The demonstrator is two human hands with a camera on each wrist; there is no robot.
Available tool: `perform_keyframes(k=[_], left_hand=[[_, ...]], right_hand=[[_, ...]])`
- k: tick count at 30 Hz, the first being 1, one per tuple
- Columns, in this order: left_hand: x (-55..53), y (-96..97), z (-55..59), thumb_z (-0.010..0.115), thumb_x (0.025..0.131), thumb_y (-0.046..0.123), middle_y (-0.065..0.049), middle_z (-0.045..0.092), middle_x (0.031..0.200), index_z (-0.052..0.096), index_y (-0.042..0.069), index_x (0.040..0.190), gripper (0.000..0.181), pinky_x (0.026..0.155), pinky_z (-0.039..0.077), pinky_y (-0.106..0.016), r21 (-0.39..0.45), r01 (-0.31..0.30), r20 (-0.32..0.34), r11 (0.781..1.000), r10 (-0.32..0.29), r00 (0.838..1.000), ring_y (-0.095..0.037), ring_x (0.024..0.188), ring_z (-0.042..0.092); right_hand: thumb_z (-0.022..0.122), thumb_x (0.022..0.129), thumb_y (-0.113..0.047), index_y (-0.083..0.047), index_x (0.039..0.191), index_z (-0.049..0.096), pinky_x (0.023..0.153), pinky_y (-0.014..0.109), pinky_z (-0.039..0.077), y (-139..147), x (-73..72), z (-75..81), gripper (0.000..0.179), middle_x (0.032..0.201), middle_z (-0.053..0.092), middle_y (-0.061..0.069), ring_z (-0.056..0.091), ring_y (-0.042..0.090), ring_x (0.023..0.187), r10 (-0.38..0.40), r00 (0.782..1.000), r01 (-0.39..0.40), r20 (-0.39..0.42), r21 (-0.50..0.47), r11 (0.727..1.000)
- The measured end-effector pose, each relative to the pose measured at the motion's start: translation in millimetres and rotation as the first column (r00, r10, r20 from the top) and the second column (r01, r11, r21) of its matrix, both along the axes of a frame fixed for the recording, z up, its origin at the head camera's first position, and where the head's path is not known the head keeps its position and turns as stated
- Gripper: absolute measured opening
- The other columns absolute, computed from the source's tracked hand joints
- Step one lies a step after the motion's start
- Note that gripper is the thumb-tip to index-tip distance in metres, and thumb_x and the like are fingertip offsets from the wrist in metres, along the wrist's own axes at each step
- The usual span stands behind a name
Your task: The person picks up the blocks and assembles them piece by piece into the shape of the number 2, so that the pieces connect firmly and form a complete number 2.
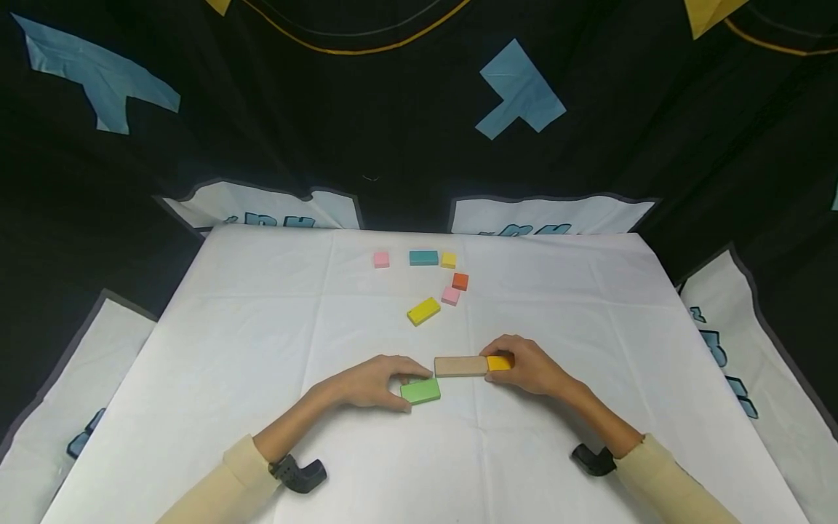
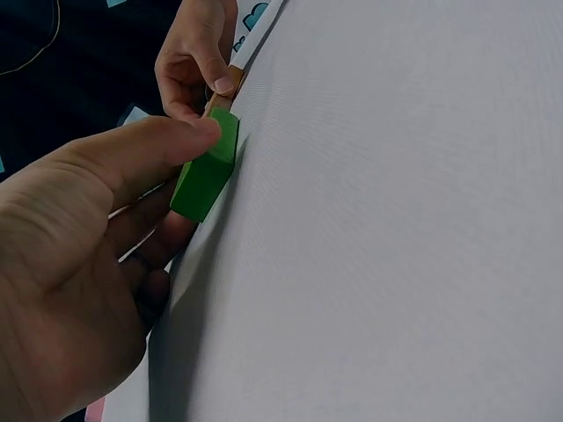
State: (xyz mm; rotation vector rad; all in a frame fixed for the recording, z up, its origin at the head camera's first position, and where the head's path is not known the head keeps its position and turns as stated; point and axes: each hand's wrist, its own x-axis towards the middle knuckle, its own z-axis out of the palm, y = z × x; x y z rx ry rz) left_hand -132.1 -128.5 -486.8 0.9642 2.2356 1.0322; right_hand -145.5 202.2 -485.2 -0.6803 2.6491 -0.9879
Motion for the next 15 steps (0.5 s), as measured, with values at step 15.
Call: perform_keyframes(k=[15], left_hand=[[1.1,1.5,1.2,0.077,0.085,0.016,0.008,0.058,0.134,0.059,0.018,0.140,0.057,0.096,0.046,-0.032,0.011,0.030,0.013,0.999,-0.030,0.999,-0.009,0.107,0.055]], right_hand=[[0.085,0.080,-0.016,-0.013,0.111,0.074,0.085,0.037,0.050,-0.2,0.1,-0.1,0.033,0.105,0.067,-0.005,0.054,0.016,0.093,0.000,1.000,0.000,0.002,-0.007,1.000]])
